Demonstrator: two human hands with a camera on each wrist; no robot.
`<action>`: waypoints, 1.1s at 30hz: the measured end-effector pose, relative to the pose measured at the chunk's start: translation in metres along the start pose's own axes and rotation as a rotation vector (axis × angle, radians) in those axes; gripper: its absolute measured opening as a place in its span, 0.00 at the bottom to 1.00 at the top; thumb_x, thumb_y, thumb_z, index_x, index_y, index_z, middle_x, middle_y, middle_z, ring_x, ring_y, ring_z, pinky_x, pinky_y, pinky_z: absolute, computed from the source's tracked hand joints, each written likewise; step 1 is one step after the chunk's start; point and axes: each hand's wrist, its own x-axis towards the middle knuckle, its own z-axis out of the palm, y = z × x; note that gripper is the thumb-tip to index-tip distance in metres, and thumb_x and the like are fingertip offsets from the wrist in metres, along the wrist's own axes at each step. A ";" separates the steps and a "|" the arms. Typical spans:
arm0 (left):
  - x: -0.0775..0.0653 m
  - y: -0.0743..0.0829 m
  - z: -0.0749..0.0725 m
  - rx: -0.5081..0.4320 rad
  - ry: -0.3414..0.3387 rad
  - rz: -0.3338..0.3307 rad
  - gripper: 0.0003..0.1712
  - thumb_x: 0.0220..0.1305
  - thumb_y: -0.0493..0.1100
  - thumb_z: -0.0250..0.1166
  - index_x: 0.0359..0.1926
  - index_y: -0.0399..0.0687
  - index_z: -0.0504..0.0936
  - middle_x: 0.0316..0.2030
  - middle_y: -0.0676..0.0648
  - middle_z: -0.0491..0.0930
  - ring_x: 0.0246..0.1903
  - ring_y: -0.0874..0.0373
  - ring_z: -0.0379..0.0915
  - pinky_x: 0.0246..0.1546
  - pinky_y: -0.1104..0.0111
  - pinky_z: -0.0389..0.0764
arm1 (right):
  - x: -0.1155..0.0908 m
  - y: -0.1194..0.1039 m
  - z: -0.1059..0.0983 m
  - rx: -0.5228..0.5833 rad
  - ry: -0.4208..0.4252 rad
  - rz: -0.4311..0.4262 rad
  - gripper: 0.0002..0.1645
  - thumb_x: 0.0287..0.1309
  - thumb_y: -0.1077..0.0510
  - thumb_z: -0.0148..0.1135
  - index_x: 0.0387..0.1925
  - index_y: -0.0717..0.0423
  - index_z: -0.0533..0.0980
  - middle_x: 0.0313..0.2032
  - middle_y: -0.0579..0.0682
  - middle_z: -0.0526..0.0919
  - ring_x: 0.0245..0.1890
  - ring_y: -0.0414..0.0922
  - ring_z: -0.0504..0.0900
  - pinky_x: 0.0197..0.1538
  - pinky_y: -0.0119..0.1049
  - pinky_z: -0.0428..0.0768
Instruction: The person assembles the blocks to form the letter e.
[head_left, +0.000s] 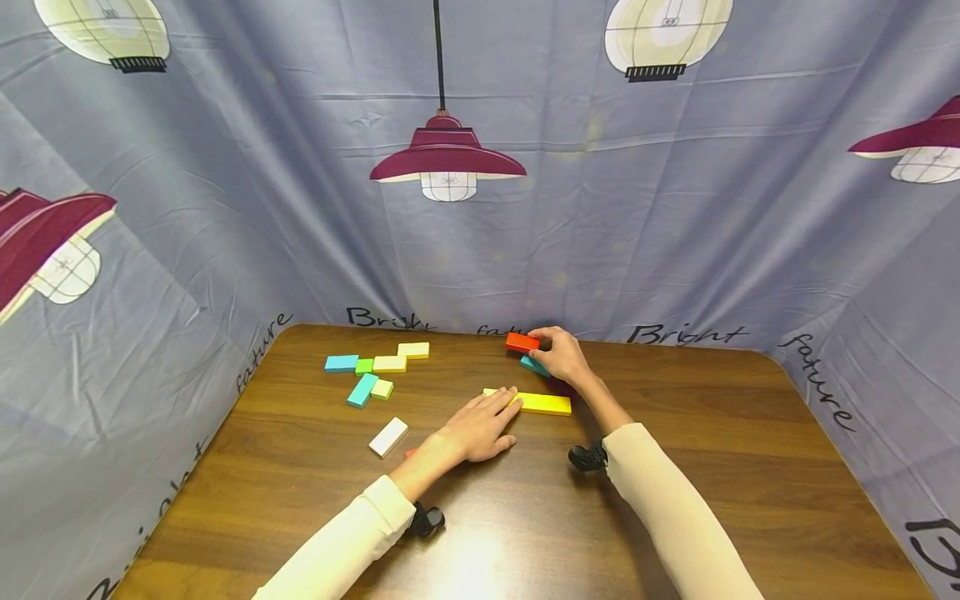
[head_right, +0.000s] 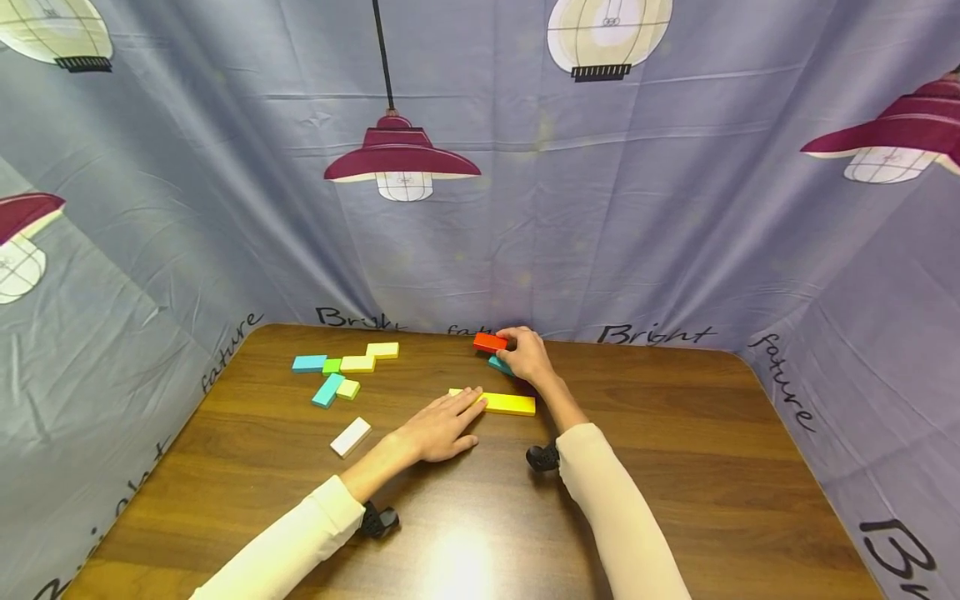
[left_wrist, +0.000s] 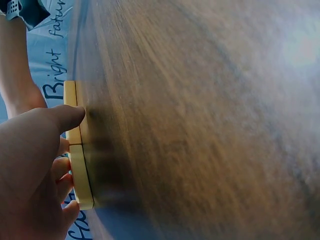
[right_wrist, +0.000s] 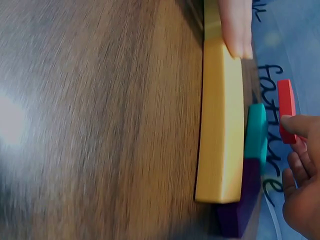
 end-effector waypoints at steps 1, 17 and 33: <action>0.000 0.000 0.000 0.004 0.000 0.000 0.38 0.76 0.58 0.52 0.78 0.48 0.54 0.77 0.46 0.49 0.75 0.55 0.44 0.73 0.60 0.50 | 0.001 -0.001 0.002 -0.001 -0.003 0.000 0.24 0.64 0.60 0.66 0.61 0.59 0.78 0.63 0.62 0.73 0.63 0.62 0.69 0.63 0.57 0.68; 0.000 -0.002 0.000 0.011 -0.002 -0.002 0.38 0.76 0.58 0.52 0.78 0.49 0.54 0.77 0.47 0.49 0.75 0.55 0.43 0.72 0.61 0.50 | 0.012 -0.015 0.027 -0.040 -0.041 -0.039 0.23 0.63 0.61 0.67 0.59 0.60 0.79 0.62 0.62 0.74 0.64 0.61 0.68 0.67 0.56 0.64; 0.002 -0.003 0.002 0.026 0.000 -0.004 0.38 0.76 0.58 0.51 0.79 0.49 0.54 0.78 0.47 0.48 0.75 0.55 0.43 0.73 0.60 0.49 | 0.014 -0.014 0.035 -0.144 -0.041 -0.044 0.22 0.61 0.60 0.69 0.58 0.58 0.80 0.61 0.60 0.76 0.61 0.60 0.69 0.66 0.53 0.64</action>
